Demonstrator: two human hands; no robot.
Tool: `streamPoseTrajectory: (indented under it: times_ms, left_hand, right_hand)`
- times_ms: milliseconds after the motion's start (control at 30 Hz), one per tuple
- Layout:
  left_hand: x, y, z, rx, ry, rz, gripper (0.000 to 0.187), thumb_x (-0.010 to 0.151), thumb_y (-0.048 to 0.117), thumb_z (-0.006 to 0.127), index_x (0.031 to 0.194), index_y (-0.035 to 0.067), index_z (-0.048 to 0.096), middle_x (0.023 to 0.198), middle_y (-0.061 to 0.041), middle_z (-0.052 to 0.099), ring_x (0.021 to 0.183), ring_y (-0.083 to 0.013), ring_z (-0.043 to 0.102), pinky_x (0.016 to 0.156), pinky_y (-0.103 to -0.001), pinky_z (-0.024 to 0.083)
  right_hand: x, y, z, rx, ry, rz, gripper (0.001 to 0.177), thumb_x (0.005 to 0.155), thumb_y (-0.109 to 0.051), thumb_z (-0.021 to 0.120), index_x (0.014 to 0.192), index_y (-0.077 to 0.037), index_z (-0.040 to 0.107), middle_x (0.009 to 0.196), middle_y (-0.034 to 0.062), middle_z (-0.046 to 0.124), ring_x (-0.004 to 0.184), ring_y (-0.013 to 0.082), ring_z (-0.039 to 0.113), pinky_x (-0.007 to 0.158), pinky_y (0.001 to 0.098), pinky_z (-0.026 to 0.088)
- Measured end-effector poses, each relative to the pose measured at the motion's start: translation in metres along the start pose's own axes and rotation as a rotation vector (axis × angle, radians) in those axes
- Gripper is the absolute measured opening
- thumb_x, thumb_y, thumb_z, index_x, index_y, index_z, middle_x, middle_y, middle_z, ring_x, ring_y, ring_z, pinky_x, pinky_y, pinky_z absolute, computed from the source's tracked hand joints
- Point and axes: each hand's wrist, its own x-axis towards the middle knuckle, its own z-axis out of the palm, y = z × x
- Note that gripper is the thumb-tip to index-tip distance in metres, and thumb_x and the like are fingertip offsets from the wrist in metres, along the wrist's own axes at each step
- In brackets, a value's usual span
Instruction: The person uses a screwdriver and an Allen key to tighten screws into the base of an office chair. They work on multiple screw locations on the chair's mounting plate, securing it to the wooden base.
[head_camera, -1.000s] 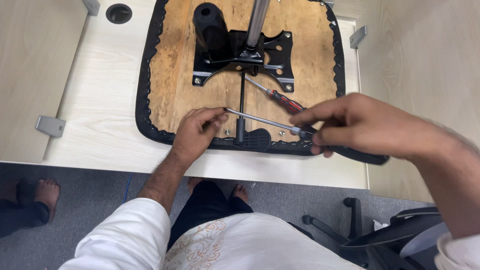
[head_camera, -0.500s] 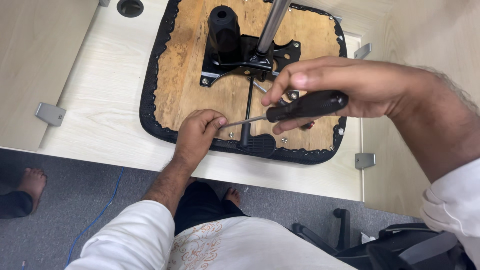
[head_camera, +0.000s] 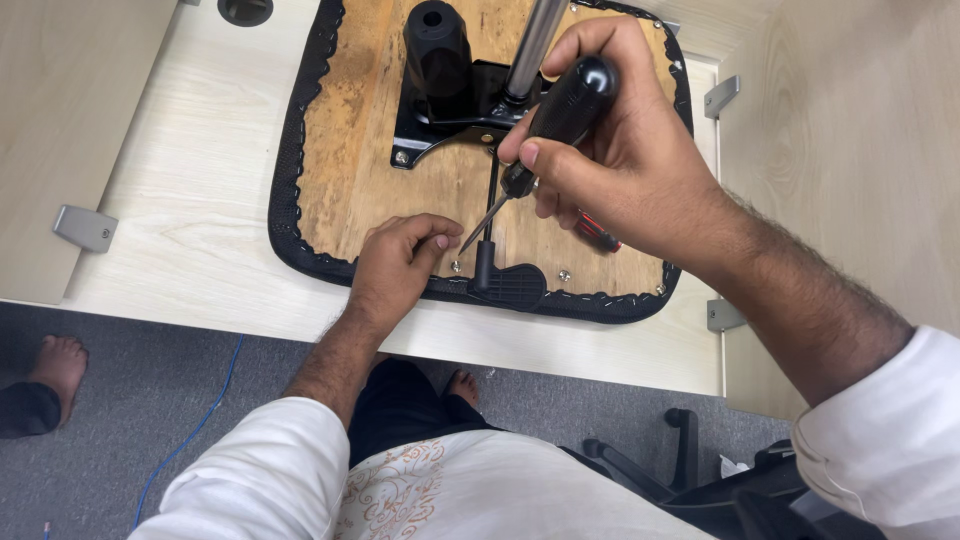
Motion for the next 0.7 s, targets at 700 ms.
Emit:
streamPoseTrajectory:
  times_ms: [700]
  left_hand:
    - [0.001, -0.005, -0.008, 0.118, -0.14, 0.111, 0.014, 0.092, 0.01, 0.07, 0.101, 0.015, 0.079, 0.095, 0.002, 0.076, 0.099, -0.0116, 0.066, 0.097, -0.032, 0.054]
  right_hand:
    - [0.017, -0.004, 0.013, -0.279, -0.176, -0.222, 0.046, 0.1, -0.006, 0.065, 0.137, -0.008, 0.037, 0.114, 0.008, 0.068, 0.111, 0.0164, 0.074, 0.09, 0.0313, 0.064]
